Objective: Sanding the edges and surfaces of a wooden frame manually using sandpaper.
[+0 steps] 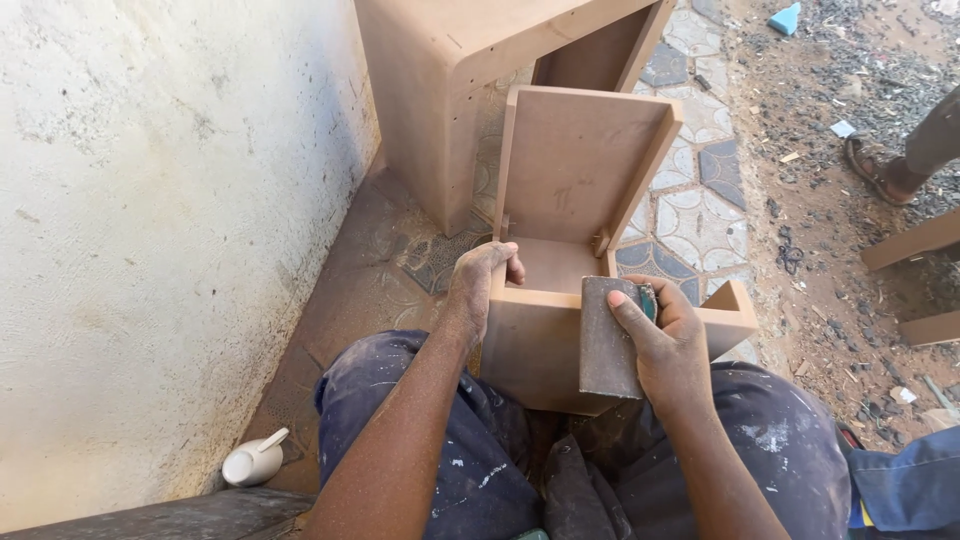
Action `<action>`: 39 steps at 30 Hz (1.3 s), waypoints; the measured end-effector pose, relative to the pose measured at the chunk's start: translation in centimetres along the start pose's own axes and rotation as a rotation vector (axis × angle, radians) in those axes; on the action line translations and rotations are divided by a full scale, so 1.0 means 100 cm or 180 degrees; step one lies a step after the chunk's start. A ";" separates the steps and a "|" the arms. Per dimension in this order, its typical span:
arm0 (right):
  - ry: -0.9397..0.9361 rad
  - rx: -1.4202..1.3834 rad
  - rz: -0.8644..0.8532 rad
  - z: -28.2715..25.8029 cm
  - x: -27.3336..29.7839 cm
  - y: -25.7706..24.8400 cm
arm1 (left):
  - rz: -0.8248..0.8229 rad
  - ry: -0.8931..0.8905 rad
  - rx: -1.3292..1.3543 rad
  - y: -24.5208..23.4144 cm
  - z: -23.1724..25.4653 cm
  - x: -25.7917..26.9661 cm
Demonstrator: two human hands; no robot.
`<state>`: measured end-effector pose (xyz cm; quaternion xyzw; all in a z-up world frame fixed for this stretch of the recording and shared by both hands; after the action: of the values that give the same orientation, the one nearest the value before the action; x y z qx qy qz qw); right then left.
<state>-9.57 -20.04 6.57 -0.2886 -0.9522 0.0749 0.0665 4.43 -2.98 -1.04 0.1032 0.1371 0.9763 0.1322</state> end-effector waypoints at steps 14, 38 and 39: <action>-0.0511 0.0358 -0.0111 0.016 -0.005 -0.032 | 0.0319 -0.0108 0.0529 0.030 0.007 0.016; -0.0446 -0.0547 0.0309 0.022 0.007 -0.090 | 0.0298 -0.0558 0.0044 0.091 -0.016 0.023; -0.0438 -0.0546 0.0329 0.024 0.007 -0.090 | 0.0281 -0.0570 0.0037 0.089 -0.017 0.021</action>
<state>-15.43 -27.24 5.87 -0.3362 -0.9412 0.0161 -0.0279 -0.04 -11.02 0.34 0.1966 0.1258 0.9672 0.1002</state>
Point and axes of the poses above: each hand's wrist, its own x-axis away from the middle knuckle, its own y-axis out of the palm, z = x × y, the point moved 5 cm from there along -x, towards the middle knuckle, and after that the axes turned 2 degrees about y, right-handed, at the moved point
